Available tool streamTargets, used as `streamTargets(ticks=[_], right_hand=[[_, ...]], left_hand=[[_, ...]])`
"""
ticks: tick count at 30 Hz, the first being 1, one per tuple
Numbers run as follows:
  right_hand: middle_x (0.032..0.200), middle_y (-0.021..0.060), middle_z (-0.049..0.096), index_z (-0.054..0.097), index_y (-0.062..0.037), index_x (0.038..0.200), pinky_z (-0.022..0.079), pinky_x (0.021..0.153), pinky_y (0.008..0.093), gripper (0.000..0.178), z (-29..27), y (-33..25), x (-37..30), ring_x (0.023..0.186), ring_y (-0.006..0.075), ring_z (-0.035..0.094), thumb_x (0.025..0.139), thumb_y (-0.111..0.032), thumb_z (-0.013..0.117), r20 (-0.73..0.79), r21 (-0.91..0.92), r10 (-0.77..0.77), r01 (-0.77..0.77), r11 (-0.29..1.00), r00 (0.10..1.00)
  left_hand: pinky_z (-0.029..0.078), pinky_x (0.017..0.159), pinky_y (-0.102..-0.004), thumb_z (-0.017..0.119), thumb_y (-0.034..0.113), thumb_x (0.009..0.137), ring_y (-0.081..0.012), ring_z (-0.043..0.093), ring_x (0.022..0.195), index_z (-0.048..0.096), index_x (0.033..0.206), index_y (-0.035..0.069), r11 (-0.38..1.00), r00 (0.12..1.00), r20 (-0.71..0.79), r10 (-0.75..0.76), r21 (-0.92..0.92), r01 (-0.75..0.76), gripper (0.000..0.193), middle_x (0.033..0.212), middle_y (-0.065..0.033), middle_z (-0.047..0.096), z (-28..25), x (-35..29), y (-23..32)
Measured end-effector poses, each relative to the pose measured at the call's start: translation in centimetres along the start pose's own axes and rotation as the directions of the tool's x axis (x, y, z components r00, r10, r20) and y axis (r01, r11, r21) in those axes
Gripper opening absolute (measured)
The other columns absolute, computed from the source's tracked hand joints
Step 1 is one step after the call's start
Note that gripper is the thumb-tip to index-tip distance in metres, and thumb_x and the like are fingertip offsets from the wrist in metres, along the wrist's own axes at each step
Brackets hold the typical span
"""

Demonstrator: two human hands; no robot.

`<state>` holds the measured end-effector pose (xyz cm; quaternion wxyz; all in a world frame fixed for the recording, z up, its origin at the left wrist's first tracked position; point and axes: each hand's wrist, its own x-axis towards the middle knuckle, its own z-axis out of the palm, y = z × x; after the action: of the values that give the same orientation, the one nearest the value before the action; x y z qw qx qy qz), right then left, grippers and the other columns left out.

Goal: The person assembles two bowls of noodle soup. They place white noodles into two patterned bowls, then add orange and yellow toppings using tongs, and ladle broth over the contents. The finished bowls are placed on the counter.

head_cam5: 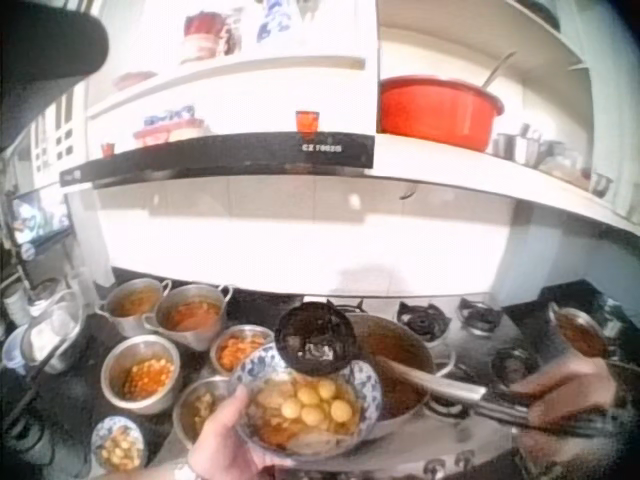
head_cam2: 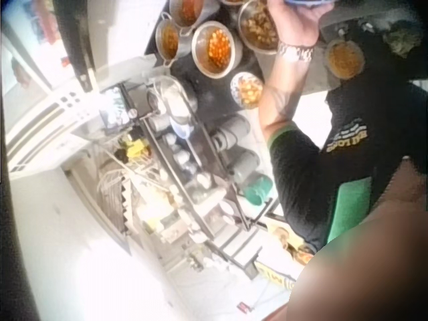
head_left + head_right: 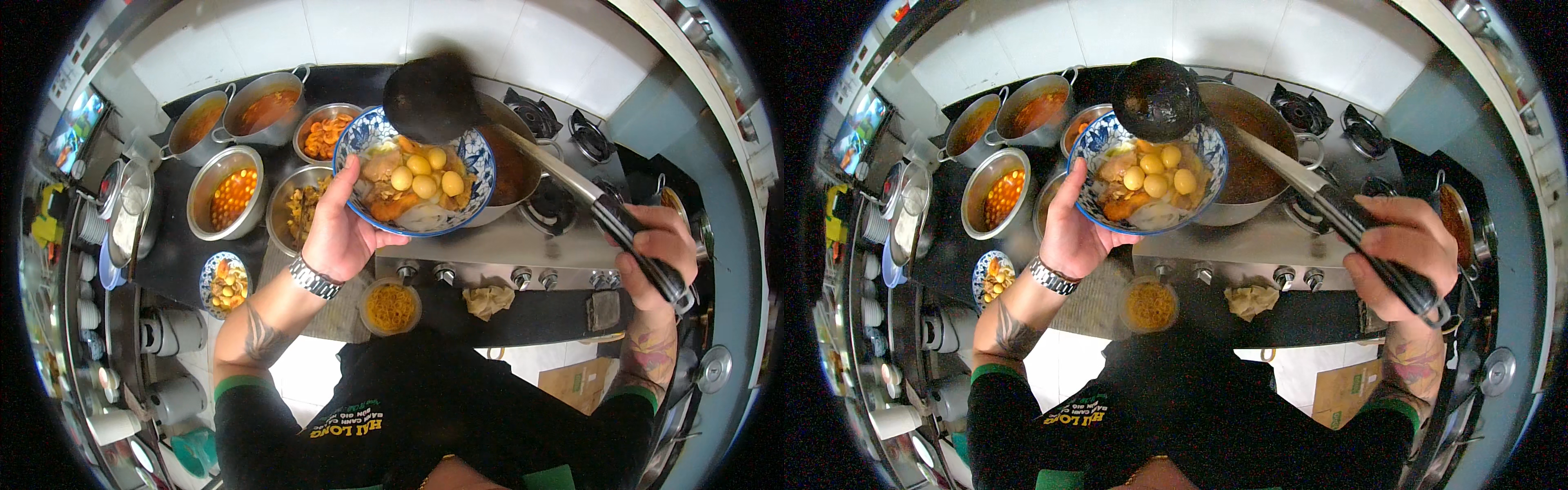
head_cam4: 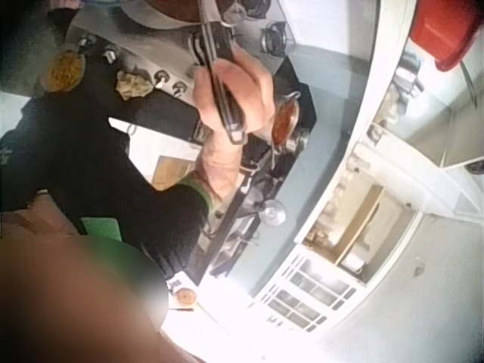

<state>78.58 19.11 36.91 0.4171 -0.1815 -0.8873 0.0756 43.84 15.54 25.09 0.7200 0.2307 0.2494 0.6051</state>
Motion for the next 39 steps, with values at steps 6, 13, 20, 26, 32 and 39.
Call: streamTargets(ticks=[6,13,20,26,32,39], right_hand=[[0.091,0.0175,0.065,0.064,0.0011,0.093,0.052,0.081,0.0375,0.025,1.7,2.2,0.8,0.09,0.032,0.065,0.069,0.007,0.069,-0.176,-0.154,0.114,-0.141,0.978,0.978],[0.1,0.0154,0.064,0.067,-0.0036,0.094,0.055,0.077,0.0371,0.021,6.1,7.0,-1.6,0.087,0.0314,0.066,0.074,-0.003,0.072,0.198,-0.302,0.04,0.022,0.953,0.979],[0.093,0.0119,0.068,0.067,-0.0022,0.094,0.052,0.079,0.032,0.019,7.9,9.7,-2.8,0.086,0.0227,0.067,0.076,-0.003,0.073,-0.013,-0.018,0.304,-0.305,0.952,0.952],[0.083,0.0084,0.067,0.063,0.0008,0.095,0.056,0.062,0.0266,0.015,4.8,9.9,-1.7,0.072,0.0158,0.068,0.082,-0.004,0.07,-0.133,0.478,0.776,-0.646,0.595,0.616],[0.084,0.0105,0.067,0.063,0.0019,0.097,0.056,0.062,0.0263,0.017,1.3,8.6,-0.5,0.069,0.0181,0.068,0.083,-0.007,0.068,-0.26,0.55,0.794,-0.592,0.589,0.549],[0.085,0.01,0.066,0.061,0.0031,0.103,0.057,0.058,0.0256,0.02,-1.6,5.3,1.6,0.067,0.0179,0.068,0.085,-0.005,0.064,-0.272,0.606,0.74,-0.488,0.628,0.615]], left_hand=[[0.061,0.074,-0.0435,0.045,0.055,0.093,-0.0314,0.061,0.11,0.039,0.139,0.007,1.0,0.999,-0.047,-0.01,0.016,0.011,0.066,0.131,-0.0167,0.054,-0.7,-0.3,-0.1],[0.062,0.068,-0.0441,0.039,0.052,0.095,-0.0323,0.064,0.104,0.038,0.138,0.006,1.0,0.989,-0.146,-0.024,-0.011,0.022,0.063,0.128,-0.0166,0.056,-2.1,-1.6,0.6],[0.062,0.066,-0.0423,0.027,0.053,0.098,-0.033,0.066,0.098,0.035,0.138,0.005,1.0,0.981,-0.194,-0.024,-0.018,0.021,0.063,0.126,-0.0195,0.056,-1.9,-1.7,0.9],[0.062,0.064,-0.0407,0.025,0.051,0.099,-0.0327,0.067,0.093,0.036,0.137,0.004,1.0,0.977,-0.212,-0.017,0.008,0.02,0.062,0.124,-0.0199,0.056,-1.4,-1.5,1.0],[0.063,0.065,-0.041,0.031,0.053,0.097,-0.0328,0.067,0.094,0.037,0.137,0.004,0.999,0.982,-0.188,-0.032,0.007,0.034,0.064,0.123,-0.0195,0.058,-0.8,-0.8,0.6],[0.062,0.066,-0.042,0.04,0.055,0.094,-0.0328,0.065,0.099,0.038,0.137,0.005,0.998,0.989,-0.134,-0.06,0.028,0.065,0.066,0.125,-0.0183,0.057,-0.8,-0.7,0.8]])
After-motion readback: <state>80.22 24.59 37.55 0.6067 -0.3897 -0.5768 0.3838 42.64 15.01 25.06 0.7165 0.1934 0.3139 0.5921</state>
